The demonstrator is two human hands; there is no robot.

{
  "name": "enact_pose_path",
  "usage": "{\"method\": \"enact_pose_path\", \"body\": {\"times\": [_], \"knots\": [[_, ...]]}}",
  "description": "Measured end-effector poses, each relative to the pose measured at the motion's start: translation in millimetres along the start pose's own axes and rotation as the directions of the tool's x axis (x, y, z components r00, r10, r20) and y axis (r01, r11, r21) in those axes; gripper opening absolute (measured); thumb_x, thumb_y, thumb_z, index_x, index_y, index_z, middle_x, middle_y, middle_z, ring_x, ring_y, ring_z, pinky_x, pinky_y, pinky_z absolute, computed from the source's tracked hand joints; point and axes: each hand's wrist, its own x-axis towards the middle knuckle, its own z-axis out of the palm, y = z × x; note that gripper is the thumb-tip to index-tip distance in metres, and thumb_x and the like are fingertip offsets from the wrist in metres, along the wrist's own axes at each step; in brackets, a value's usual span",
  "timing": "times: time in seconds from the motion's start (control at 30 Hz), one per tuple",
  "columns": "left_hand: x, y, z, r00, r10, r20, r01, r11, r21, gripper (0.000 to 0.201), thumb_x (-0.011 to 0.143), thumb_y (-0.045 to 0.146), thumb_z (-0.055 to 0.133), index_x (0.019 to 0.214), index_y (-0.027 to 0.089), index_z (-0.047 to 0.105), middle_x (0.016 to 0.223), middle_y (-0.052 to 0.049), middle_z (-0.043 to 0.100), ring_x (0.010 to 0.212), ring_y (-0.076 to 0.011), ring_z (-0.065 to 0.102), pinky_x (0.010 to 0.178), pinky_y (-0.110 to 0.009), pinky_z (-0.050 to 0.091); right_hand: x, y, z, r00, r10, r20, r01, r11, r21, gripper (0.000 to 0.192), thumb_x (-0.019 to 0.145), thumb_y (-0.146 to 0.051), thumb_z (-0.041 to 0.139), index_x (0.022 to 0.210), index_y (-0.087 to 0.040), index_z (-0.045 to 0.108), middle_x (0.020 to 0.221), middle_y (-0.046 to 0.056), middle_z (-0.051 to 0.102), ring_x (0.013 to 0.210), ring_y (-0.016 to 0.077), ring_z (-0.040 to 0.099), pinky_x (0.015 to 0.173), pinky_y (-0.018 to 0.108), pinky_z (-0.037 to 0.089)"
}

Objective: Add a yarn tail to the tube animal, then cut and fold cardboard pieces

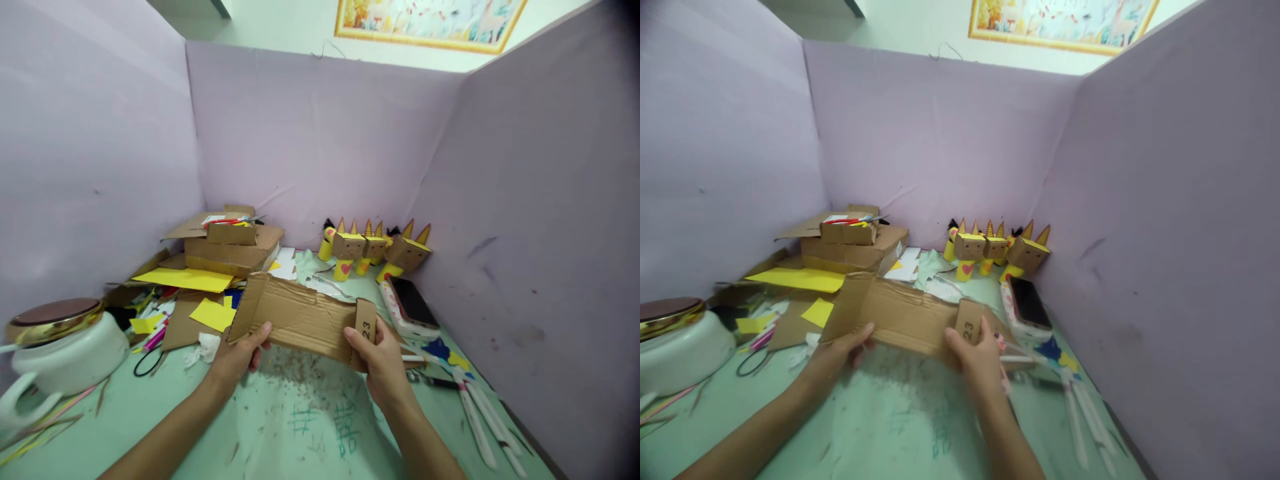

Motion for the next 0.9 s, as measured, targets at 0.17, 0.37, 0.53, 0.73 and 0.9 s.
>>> {"method": "enact_pose_path", "body": {"times": [0.17, 0.37, 0.53, 0.73, 0.9], "knots": [[4, 0, -4.1, 0.976, 0.178, -0.128, -0.174, 0.984, 0.041, 0.051, 0.061, 0.052, 0.067, 0.092, 0.013, 0.06, 0.063, -0.001, 0.062, 0.049, -0.014, 0.053, 0.038, -0.021, 0.038, -2, -6, 4, 0.999, -0.004, -0.041, 0.002, 0.999, -0.041, 0.059, 0.054, -0.038, 0.076, 0.106, -0.016, 0.06, 0.087, 0.006, 0.069, 0.076, 0.0223, 0.064, 0.061, 0.028, 0.05], [7, -9, -6.4, 0.857, 0.513, 0.044, -0.506, 0.823, 0.259, 0.063, 0.081, 0.043, 0.051, 0.136, 0.02, 0.033, 0.135, -0.011, 0.045, 0.119, -0.0278, 0.046, 0.095, -0.043, 0.042, -5, -5, 7, 1.0, 0.018, 0.004, -0.018, 0.999, -0.032, 0.059, 0.054, -0.036, 0.076, 0.107, -0.018, 0.057, 0.086, 0.005, 0.068, 0.075, 0.0214, 0.064, 0.061, 0.029, 0.052], [10, -20, -9.8, 0.634, 0.698, 0.333, -0.753, 0.458, 0.473, 0.072, 0.083, 0.041, 0.051, 0.144, 0.022, 0.017, 0.145, -0.012, 0.029, 0.131, -0.0296, 0.029, 0.107, -0.049, 0.025, -8, 1, 9, 0.999, 0.012, -0.043, -0.015, 0.998, -0.067, 0.061, 0.054, -0.035, 0.077, 0.108, -0.018, 0.054, 0.089, 0.006, 0.067, 0.077, 0.022, 0.063, 0.063, 0.03, 0.052], [10, -23, -7.9, 0.655, 0.69, 0.308, -0.719, 0.444, 0.535, 0.064, 0.088, 0.038, 0.043, 0.144, 0.021, 0.017, 0.141, -0.013, 0.031, 0.129, -0.0284, 0.032, 0.104, -0.049, 0.03, -12, 3, 13, 0.999, 0.006, -0.053, -0.012, 0.993, -0.117, 0.058, 0.054, -0.035, 0.075, 0.105, -0.018, 0.053, 0.087, 0.005, 0.067, 0.075, 0.0219, 0.062, 0.061, 0.03, 0.051], [7, -25, -2.9, 0.623, 0.739, 0.257, -0.71, 0.395, 0.584, 0.065, 0.086, 0.034, 0.049, 0.143, 0.023, 0.019, 0.134, -0.014, 0.037, 0.123, -0.0293, 0.038, 0.099, -0.05, 0.036, -13, 3, 13, 0.997, -0.047, -0.068, 0.032, 0.979, -0.202, 0.053, 0.056, -0.036, 0.075, 0.101, -0.02, 0.051, 0.088, 0.003, 0.064, 0.076, 0.0209, 0.061, 0.063, 0.03, 0.05]]}}
